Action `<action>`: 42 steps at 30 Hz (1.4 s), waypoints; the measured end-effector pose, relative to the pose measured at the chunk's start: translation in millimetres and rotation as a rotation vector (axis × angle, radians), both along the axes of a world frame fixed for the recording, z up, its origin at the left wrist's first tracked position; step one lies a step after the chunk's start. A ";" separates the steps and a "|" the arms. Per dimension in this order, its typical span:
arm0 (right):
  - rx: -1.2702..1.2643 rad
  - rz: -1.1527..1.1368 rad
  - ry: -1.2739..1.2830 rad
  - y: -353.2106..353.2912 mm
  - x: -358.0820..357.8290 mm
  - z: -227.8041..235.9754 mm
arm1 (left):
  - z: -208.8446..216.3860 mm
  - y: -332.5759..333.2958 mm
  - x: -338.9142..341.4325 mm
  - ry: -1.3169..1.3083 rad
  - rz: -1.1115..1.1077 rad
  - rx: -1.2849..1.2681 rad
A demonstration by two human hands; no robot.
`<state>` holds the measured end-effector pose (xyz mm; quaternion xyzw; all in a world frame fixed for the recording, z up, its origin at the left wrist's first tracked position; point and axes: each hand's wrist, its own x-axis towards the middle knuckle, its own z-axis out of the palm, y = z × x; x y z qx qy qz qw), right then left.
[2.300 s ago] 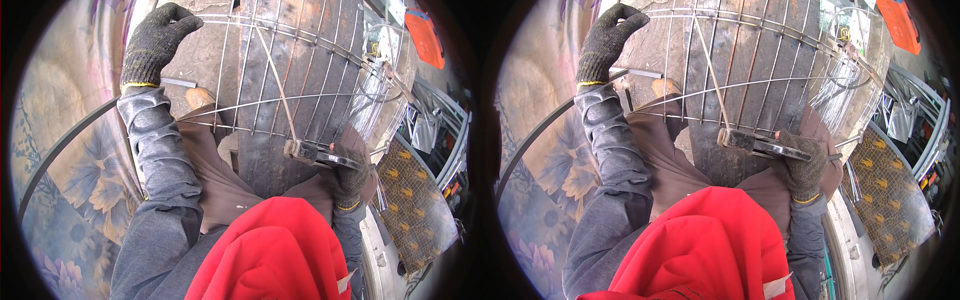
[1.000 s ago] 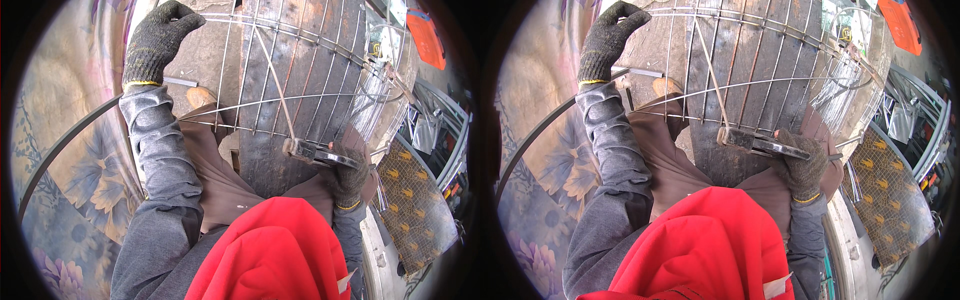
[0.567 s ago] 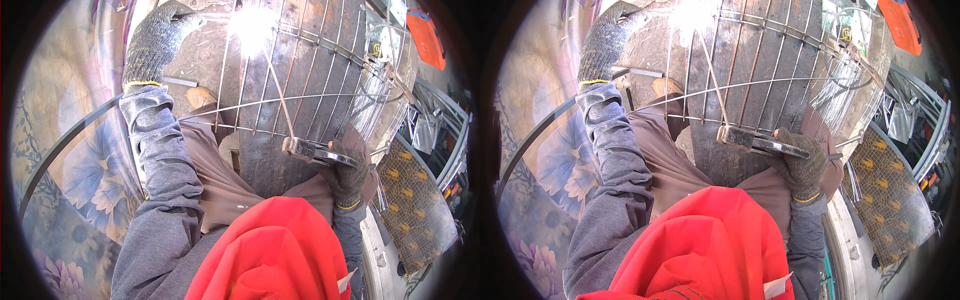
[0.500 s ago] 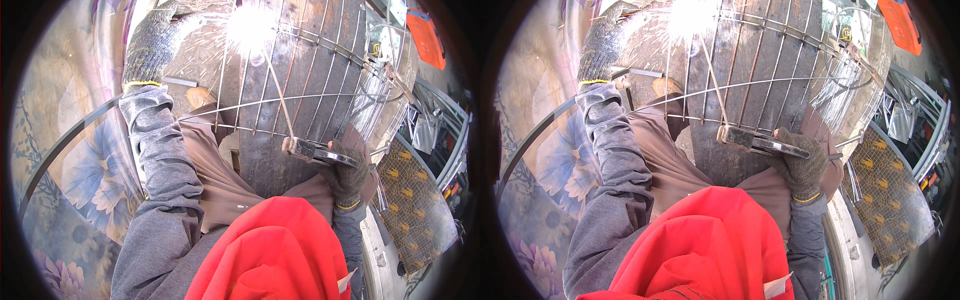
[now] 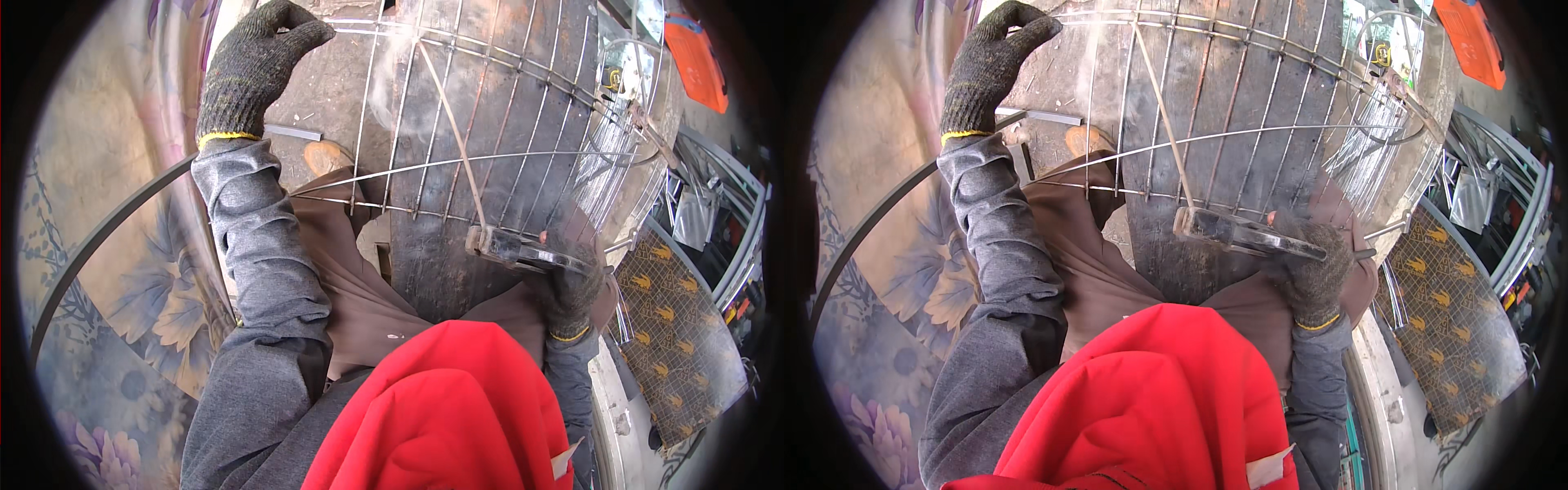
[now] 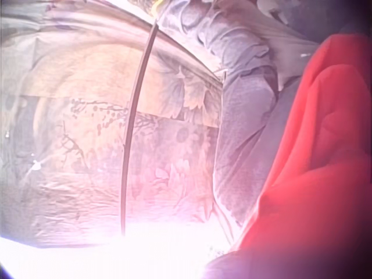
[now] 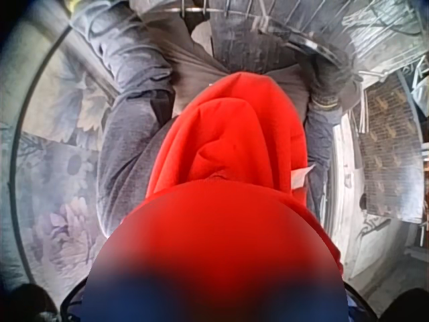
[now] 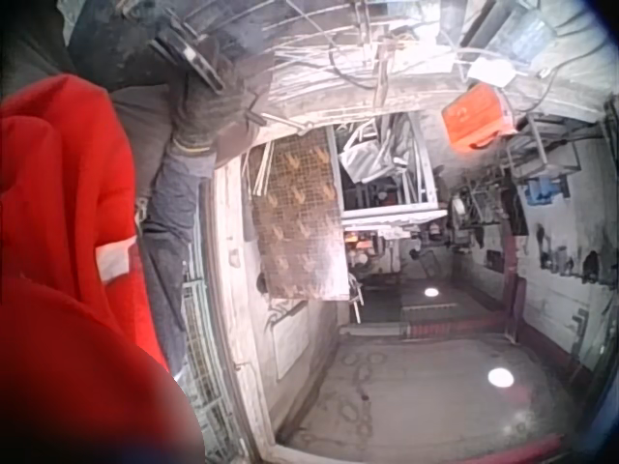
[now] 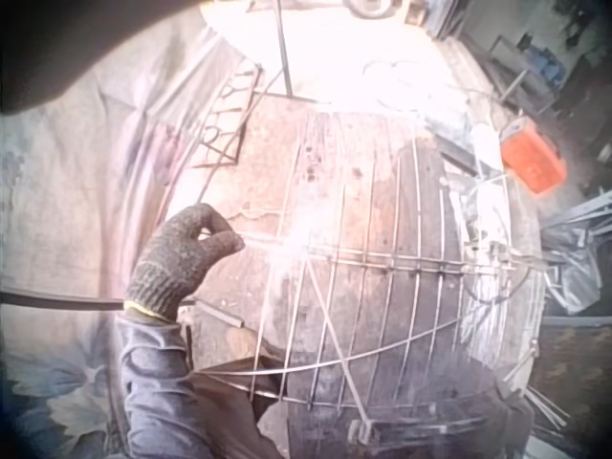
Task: Welding a metal mesh grate onto a frame structure using a handheld welding torch.
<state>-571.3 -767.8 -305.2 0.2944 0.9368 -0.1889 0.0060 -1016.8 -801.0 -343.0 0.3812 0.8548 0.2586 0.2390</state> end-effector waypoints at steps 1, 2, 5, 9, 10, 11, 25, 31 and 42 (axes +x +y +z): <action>-0.001 0.001 0.002 -0.1 3.3 -3.2 | 0.6 -0.4 -0.6 0.002 0.001 -0.001; -0.087 -0.047 -0.008 0.2 5.4 -6.6 | 0.0 -0.1 -1.0 -0.003 0.000 0.005; -0.127 -0.095 0.010 -1.4 -1.1 -3.7 | 2.7 1.0 0.4 -0.007 0.014 0.003; -0.026 -0.071 -0.002 2.7 -9.7 0.0 | 0.5 1.4 -1.1 -0.066 0.029 0.015; -0.026 -0.068 0.000 3.8 -14.3 3.4 | 0.9 1.7 -0.8 -0.064 0.031 0.015; -0.042 -0.050 0.022 5.3 -25.9 10.9 | 2.2 2.8 0.0 -0.057 0.043 -0.004; -0.110 0.017 0.062 11.9 -44.7 6.8 | -1.4 1.4 -3.1 -0.071 0.063 -0.031; -0.141 -0.021 0.015 12.2 -44.8 3.4 | -6.6 3.3 -5.5 -0.089 0.043 0.007; -0.098 -0.014 -0.063 12.4 -48.2 2.6 | -6.8 6.5 -7.2 -0.103 0.051 -0.001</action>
